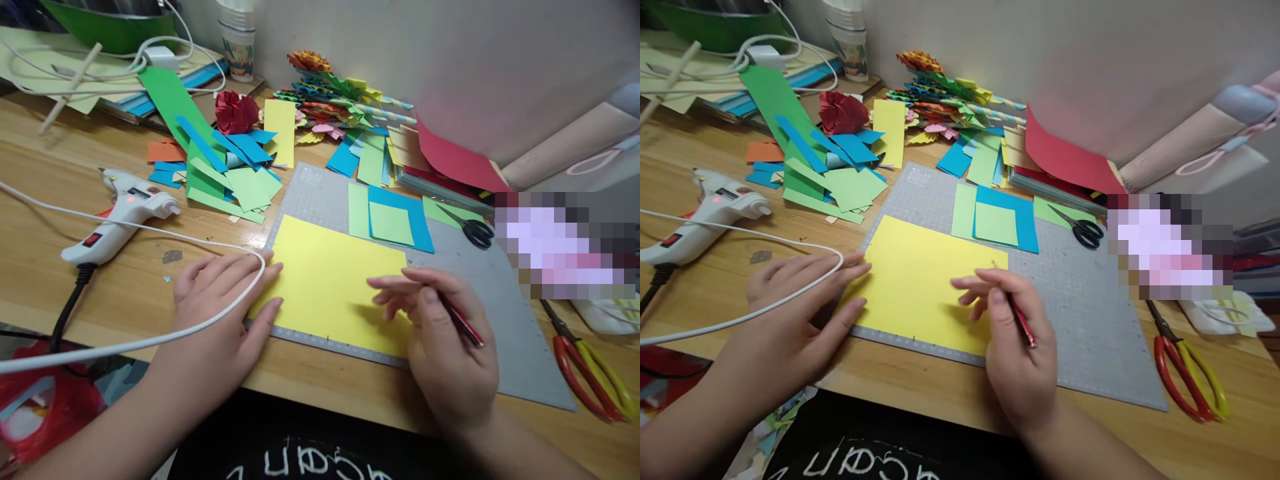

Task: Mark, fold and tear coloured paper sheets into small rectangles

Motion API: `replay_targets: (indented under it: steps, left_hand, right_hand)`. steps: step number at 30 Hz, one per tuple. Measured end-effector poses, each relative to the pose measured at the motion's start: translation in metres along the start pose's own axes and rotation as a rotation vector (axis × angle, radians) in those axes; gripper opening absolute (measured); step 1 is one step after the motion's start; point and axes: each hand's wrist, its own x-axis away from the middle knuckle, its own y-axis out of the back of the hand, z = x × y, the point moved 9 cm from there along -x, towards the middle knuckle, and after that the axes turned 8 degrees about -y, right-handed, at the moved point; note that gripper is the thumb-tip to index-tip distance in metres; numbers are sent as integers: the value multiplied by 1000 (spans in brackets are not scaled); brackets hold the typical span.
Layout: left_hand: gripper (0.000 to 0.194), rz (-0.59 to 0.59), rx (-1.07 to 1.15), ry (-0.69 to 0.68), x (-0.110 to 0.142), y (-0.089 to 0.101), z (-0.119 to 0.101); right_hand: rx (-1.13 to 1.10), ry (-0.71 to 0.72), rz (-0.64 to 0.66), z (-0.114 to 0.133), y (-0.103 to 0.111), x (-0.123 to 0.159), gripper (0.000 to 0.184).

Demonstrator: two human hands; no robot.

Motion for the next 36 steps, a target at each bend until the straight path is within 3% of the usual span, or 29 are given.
replay_targets:
  steps: [2, 4, 9, 13, 18, 20, 25, 31, 36]
  left_hand:
    - [34, -56, -11, 37, 1, 7, 3]
    - [38, -40, -17, 46, 0, 6, 3]
    - [36, 38, -52, 45, -3, -1, 0]
    - [34, 47, -59, 82, -2, -2, 2]
    - [36, 42, -64, 89, -1, -4, 3]
    - [36, 50, -67, 94, 0, -5, 4]
    - [38, 66, -51, 106, -1, -7, 6]
    - [39, 64, -47, 96, 0, -6, 6]
    - [39, 65, -50, 95, 1, -8, 7]
  right_hand:
    - [4, 9, -126, 1, 19, -8, 13]
    - [-105, -34, -196, -6, 37, -17, 9]
    - [-330, -243, -258, -26, 68, -35, 31]
    - [-378, -459, -221, -35, 70, -39, 35]
    - [-473, -649, -146, -42, 57, -33, 37]
    - [-489, -652, -116, -41, 54, -31, 36]
    - [-432, -497, -148, -28, 70, -37, 37]
    - [-448, -606, -110, -36, 69, -41, 37]
    - [-456, -597, -110, -45, 68, -44, 44]
